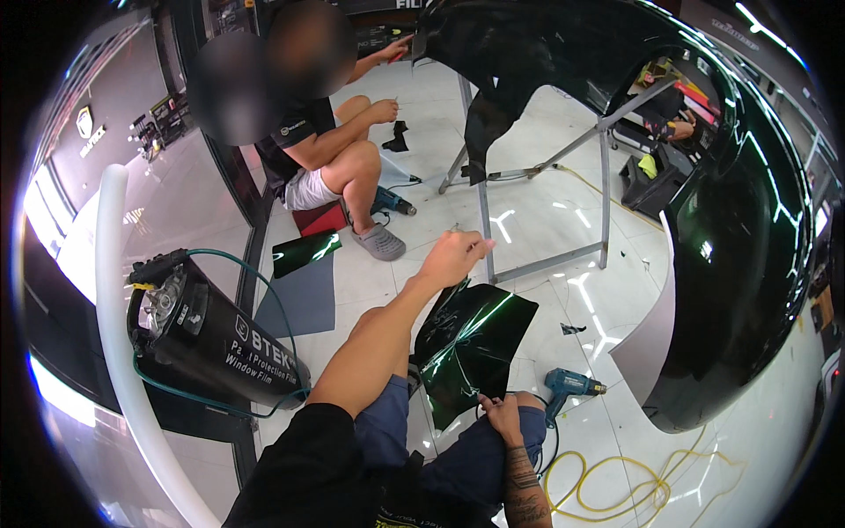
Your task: The person applies a dark protective film to a curved car fender mounted on a stand. They use a red squeegee to smooth the film, a heat gun to warm and stretch it, and a knife to trim excess edges. The person repeatedly adjusts the film and trims around the contours of the fender.
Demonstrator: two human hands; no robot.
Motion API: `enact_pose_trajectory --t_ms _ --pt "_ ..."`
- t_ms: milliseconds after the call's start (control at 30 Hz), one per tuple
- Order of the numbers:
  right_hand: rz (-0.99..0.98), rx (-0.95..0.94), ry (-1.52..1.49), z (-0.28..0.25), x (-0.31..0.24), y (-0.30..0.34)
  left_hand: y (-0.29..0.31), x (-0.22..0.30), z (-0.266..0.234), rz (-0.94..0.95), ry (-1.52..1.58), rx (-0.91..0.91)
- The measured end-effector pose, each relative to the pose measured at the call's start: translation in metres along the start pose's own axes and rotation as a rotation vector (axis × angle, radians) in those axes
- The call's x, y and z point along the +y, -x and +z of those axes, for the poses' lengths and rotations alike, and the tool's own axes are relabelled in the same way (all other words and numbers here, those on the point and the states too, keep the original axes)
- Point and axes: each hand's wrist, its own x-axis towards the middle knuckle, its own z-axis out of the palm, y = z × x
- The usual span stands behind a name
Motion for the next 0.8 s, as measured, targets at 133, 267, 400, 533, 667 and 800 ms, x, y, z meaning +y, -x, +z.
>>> enact_pose_trajectory --t_ms 133,267,400,533,667,800 --pt "-0.032 0.028 0.238 0.003 -0.014 0.003 0.003 0.008 -0.007 -0.032 -0.024 -0.034" --pt "-0.053 -0.001 0.258 0.005 -0.003 0.000 0.006 0.001 -0.006 -0.013 -0.020 0.034" --pt "-0.097 0.022 0.260 0.005 -0.002 0.004 0.009 0.007 -0.005 -0.028 0.063 0.092" --pt "0.025 0.016 0.392 -0.007 -0.016 0.011 0.017 0.020 -0.002 0.323 -0.135 0.110" --pt "-0.346 0.870 0.280 -0.036 -0.020 0.025 0.030 0.062 0.013 0.624 -0.190 0.049" --pt "-0.637 0.675 0.233 -0.062 -0.144 0.037 0.045 0.068 0.046 0.865 -0.197 -0.087"
